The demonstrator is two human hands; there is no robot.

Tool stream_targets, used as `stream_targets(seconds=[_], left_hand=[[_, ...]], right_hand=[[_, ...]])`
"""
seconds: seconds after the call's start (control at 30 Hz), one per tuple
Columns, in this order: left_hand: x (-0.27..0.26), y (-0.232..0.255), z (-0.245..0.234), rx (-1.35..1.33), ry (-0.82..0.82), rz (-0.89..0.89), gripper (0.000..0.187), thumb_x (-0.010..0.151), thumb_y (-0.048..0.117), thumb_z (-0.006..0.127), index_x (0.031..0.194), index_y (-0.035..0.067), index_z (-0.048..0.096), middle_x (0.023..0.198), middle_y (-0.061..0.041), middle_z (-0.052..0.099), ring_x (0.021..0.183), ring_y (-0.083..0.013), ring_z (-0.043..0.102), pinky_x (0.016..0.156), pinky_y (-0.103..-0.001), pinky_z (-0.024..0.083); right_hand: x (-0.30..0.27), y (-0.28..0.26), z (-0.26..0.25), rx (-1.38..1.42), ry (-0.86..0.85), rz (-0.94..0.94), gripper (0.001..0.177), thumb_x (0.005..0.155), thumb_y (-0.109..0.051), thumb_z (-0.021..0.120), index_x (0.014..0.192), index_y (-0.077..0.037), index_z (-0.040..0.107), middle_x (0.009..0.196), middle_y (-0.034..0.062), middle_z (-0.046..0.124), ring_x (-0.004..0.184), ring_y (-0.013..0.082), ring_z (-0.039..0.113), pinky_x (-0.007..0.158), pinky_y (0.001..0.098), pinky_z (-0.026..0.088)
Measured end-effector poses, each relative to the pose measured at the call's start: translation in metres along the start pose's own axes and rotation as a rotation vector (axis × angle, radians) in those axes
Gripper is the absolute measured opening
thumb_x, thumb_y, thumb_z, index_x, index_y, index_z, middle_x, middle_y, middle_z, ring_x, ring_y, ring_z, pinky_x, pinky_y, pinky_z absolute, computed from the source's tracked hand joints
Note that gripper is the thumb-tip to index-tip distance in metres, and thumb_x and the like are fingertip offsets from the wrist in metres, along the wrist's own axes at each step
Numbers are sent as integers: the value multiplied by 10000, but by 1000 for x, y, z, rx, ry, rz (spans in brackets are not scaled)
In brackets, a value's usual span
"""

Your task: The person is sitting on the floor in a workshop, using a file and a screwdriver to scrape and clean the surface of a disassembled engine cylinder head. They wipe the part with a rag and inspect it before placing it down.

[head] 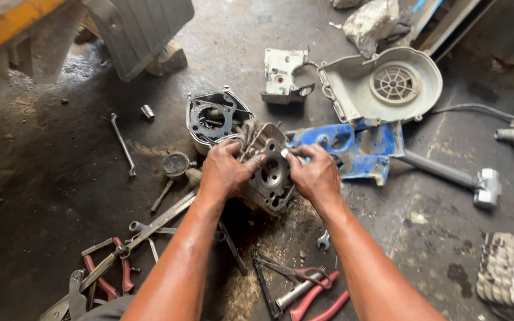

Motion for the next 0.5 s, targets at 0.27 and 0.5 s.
stream_targets(seconds=[0.27, 0.5], left_hand=[[-6, 6, -5, -21, 37, 105, 670, 732, 566, 853, 1118, 25, 766, 1277, -222, 674, 1176, -360, 645, 1012, -434, 500], [-1, -6, 0, -49, 37, 119, 675, 730, 593, 803, 1089, 21, 776, 1290, -177, 706, 1183, -332, 684, 1025, -411, 544]], right_hand=[[-6, -6, 7, 30, 86, -107, 190, 878, -266, 759, 943, -89, 790, 956, 105, 721, 881, 279, 698, 807, 404, 542], [-3, -7, 10, 3, 128, -99, 197, 879, -282, 756, 949, -100, 786, 952, 104, 715, 895, 316, 690, 785, 438, 528]])
Point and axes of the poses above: each hand's wrist, its own x-axis towards the middle knuckle, its own z-axis out of the palm, y = z × x, the point moved 5 cm from there along x, towards the middle knuckle
